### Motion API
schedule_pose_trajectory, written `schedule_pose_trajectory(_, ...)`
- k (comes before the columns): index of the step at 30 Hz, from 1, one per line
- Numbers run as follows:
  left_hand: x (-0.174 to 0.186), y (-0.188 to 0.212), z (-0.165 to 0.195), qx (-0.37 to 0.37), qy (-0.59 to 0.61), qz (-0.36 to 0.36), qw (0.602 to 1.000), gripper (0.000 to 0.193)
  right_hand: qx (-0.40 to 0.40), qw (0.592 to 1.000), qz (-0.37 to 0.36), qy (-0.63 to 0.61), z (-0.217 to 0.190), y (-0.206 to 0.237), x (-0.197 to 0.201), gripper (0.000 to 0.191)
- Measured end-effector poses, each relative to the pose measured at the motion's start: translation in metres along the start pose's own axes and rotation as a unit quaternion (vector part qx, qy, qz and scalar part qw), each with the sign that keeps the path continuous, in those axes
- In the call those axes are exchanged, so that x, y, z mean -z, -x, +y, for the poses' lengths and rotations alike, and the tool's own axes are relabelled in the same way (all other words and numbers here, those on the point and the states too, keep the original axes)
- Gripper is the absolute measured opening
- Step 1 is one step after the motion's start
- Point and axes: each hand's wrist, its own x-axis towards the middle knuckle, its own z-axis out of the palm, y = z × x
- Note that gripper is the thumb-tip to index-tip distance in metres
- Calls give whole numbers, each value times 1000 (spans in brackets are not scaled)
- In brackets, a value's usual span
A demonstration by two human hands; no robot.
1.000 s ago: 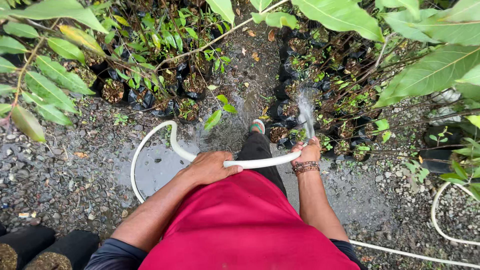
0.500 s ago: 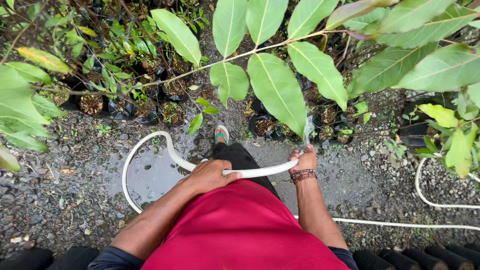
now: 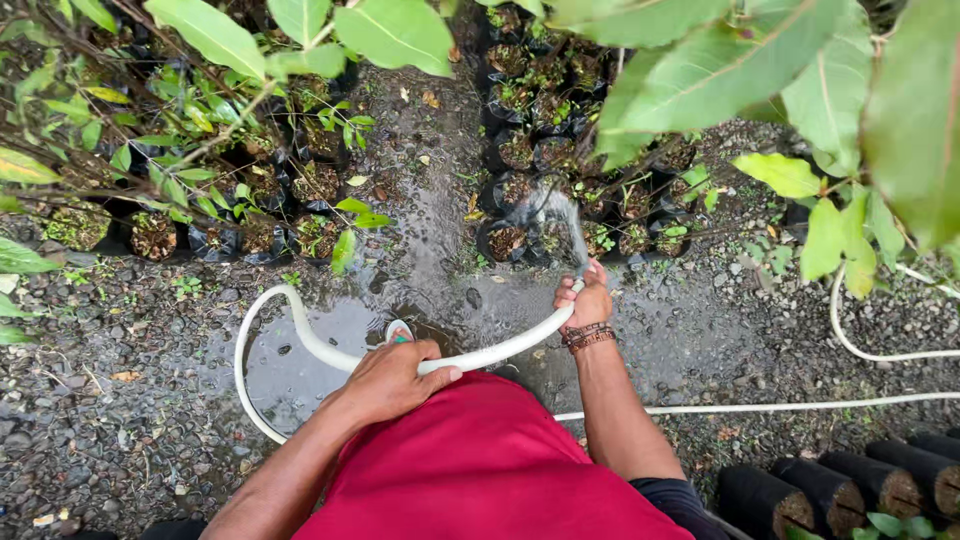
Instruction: The person holds a white hose and waters rows of potted seedlings in a nursery. They move along the rows, directing the spray onto the soil and leaves of the plants in black plastic bags.
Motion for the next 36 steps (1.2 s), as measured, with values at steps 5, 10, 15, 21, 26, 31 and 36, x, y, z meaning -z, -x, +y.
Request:
schedule_pose_trajectory(5, -42, -14, 54, 1, -15, -31, 999, 40, -45, 999, 8, -11, -37, -6, 58, 18)
schedule_pose_trajectory(10, -104, -27, 114, -70, -51, -35, 996, 37, -54, 995, 37, -73, -71, 1, 153, 21)
schedule_pose_trajectory(15, -172, -45, 177, -88, -83, -54, 991, 39, -56, 993, 27, -103, -115, 5, 242, 22)
schedule_pose_trajectory(21, -260, -61, 254, -75, -82, -50, 993, 40, -67, 991, 12, -114, -184, 6, 334, 19)
schedule_pose_trajectory(26, -311, -72, 309, -99, -75, -43, 991, 39, -23, 990, 25, -134, -242, 14, 395, 19)
schedule_pose_trajectory(31, -348, -90, 356, -109, -111, -78, 985, 40, -26, 993, 1, -119, -275, 13, 448, 20)
schedule_pose_trajectory(36, -377, -115, 404, -136, -119, -108, 978, 38, -21, 988, -9, -150, -310, -5, 493, 21)
